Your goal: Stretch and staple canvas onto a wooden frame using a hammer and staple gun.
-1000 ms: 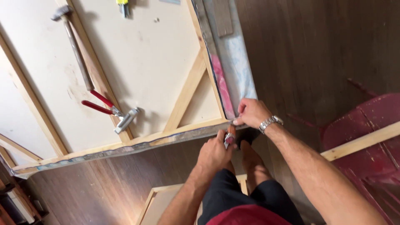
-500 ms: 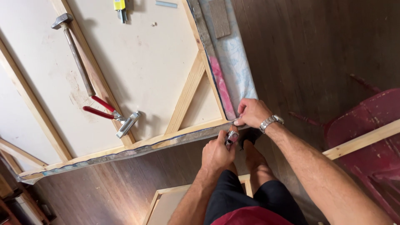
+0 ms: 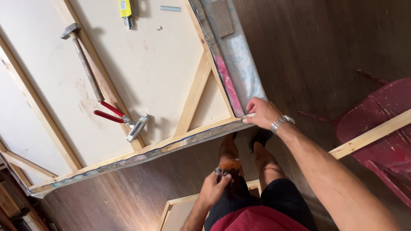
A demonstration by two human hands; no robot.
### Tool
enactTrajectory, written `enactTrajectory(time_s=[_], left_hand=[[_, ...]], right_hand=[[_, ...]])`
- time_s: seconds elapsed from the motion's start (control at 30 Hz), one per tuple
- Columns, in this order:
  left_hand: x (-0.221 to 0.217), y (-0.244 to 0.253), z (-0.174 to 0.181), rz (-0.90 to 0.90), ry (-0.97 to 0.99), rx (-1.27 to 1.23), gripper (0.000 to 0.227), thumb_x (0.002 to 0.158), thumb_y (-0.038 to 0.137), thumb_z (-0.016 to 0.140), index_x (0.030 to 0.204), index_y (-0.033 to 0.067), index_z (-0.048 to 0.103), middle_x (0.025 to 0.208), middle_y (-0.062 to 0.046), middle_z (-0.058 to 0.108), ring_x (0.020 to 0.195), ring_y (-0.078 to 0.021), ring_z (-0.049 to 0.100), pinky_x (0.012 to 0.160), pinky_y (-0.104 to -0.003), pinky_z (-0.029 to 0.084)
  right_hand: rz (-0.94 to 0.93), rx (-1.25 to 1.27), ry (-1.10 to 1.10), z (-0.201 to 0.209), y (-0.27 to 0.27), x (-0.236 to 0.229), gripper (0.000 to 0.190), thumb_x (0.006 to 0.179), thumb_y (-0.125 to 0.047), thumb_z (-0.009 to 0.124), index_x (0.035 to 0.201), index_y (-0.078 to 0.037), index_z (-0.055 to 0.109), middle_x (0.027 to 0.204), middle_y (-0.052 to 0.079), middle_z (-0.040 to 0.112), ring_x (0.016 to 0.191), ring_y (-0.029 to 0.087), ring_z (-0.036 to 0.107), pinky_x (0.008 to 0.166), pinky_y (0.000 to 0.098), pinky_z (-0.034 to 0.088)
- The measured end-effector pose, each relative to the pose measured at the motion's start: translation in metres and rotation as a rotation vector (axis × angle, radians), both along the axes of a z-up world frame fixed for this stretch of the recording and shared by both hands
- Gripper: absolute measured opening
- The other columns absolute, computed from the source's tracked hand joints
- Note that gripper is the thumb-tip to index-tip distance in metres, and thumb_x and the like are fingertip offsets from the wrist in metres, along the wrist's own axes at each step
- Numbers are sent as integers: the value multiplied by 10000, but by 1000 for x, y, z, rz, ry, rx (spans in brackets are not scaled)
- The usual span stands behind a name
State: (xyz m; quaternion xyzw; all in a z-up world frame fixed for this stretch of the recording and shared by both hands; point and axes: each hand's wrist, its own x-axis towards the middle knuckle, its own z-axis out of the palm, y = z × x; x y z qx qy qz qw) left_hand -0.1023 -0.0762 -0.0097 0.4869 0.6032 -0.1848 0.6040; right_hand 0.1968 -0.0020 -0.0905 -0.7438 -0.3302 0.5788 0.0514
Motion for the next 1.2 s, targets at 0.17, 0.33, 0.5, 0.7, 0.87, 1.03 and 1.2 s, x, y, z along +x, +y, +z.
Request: enactTrajectory(time_s=[0.17,0.33,0.5,0.7,0.87,1.03,1.2], left_hand=[[-7,6,28,268,-143,-67,271,910,238,644,1152,131,702,956,4,806,907,-99,738,848,-245,558],[11,45,74,529,-432,-120,409,959,118,602,1363,82,650,972,-60,806,857,-114,749,755,-236,593],[20,76,103,1001,-809,-346,548,828,-56,588,1369,15,544,1086,-271,739,1017,-352,739,822,-396,611],[2,120,150,875,-1164,-281,553,806,132,794,1270,16,517,896,-194,670,882,-347,700,859,-479,587],[-14,138,144,997,-1325,-329,825,892,277,724,1621,184,349,904,-198,652,870,-400,693,832,-527,578],[-26,145,139,1051,-1355,-282,731,963,341,640,1621,202,353,874,-193,669,813,-402,698,807,-540,567],[-32,156,160,1053,-1230,-80,705,913,398,695,1532,150,464,818,-140,652,667,-277,684,637,-437,603]], right_hand=[[-268,98,-49,54,-64,-28,598,787,-360,798,1314,-191,572,1244,84,724,1071,274,707,893,397,543],[-565,156,-5,64,-143,-73,725,880,-323,690,1521,-135,408,1173,72,785,1004,203,759,965,354,539],[-1057,43,731,65,-174,-118,462,945,-261,567,1241,91,607,963,453,755,747,521,759,796,554,613],[-649,328,481,145,-100,-117,515,826,-376,702,1139,32,676,1039,167,737,644,388,863,690,394,651],[-630,481,268,200,-67,-133,486,806,-394,717,1083,3,752,1062,145,839,767,271,785,718,323,604],[-484,535,24,247,-46,-151,428,881,-471,669,941,-70,807,692,-16,649,660,108,533,576,261,411],[-278,450,-35,286,-24,-168,403,884,-493,606,902,-143,804,722,24,882,720,96,853,646,221,564]])
